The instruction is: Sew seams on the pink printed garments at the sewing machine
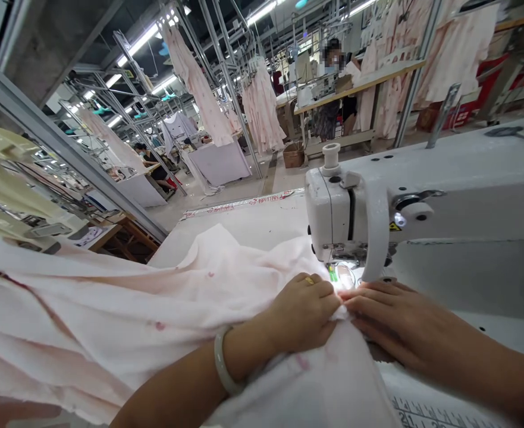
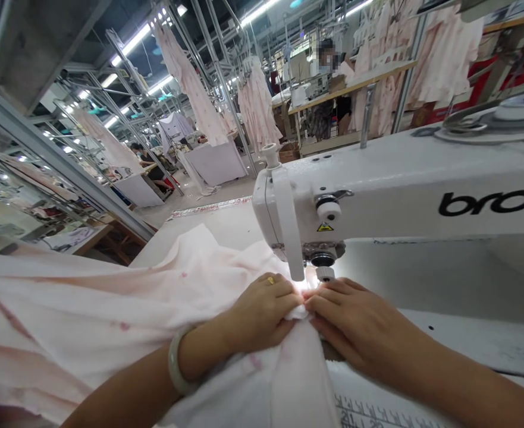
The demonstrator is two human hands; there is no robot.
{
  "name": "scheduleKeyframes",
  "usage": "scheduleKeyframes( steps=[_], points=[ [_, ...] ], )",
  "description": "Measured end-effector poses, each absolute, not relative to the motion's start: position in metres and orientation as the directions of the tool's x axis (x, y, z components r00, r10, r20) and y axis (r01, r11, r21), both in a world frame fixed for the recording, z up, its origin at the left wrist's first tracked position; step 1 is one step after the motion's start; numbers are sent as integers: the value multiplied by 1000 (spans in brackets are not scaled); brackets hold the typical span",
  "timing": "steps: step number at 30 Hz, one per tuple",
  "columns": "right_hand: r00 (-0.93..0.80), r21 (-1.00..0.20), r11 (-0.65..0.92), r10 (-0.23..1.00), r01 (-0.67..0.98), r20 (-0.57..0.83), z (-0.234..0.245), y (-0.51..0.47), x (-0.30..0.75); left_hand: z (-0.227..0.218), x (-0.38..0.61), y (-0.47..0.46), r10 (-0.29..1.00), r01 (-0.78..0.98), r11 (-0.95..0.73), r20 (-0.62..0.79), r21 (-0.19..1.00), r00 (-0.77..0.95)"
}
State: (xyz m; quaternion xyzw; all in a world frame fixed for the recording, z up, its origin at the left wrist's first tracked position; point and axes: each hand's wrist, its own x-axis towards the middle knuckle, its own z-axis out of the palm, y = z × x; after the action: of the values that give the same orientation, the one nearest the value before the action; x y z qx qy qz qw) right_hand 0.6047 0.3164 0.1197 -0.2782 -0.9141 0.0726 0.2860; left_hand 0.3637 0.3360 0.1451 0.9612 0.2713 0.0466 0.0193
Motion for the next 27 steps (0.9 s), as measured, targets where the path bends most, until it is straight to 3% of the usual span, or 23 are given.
scheduleKeyframes(
  steps=[5, 9, 12, 16, 19, 21, 23, 27],
  points=[
    [-672, -208, 828, 548, 521, 498, 118, 324, 610, 140, 366, 354, 546, 545, -837, 128, 46, 828],
    [-703, -192, 854, 509, 483, 497, 126, 322, 611, 135, 363, 355, 570, 556, -822, 206, 126, 795],
    [-780, -194, 902, 431, 386, 453, 133, 319, 610, 137, 361, 356, 635, 559, -763, 215, 324, 742],
    [-820, -239, 905, 422, 353, 386, 134, 313, 607, 150, 362, 362, 810, 549, -490, 121, 677, 574],
    [-823, -278, 893, 439, 354, 361, 129, 308, 606, 160, 365, 362, 846, 514, -360, 40, 778, 532],
    [-825, -281, 896, 432, 345, 365, 127, 305, 605, 164, 370, 358, 843, 536, -379, 43, 754, 536],
    [-827, -276, 903, 418, 330, 376, 125, 303, 605, 165, 377, 349, 836, 611, -460, 81, 645, 543],
    [-824, -283, 912, 394, 296, 407, 129, 301, 603, 168, 390, 324, 763, 734, -640, 76, 229, 642]
  ],
)
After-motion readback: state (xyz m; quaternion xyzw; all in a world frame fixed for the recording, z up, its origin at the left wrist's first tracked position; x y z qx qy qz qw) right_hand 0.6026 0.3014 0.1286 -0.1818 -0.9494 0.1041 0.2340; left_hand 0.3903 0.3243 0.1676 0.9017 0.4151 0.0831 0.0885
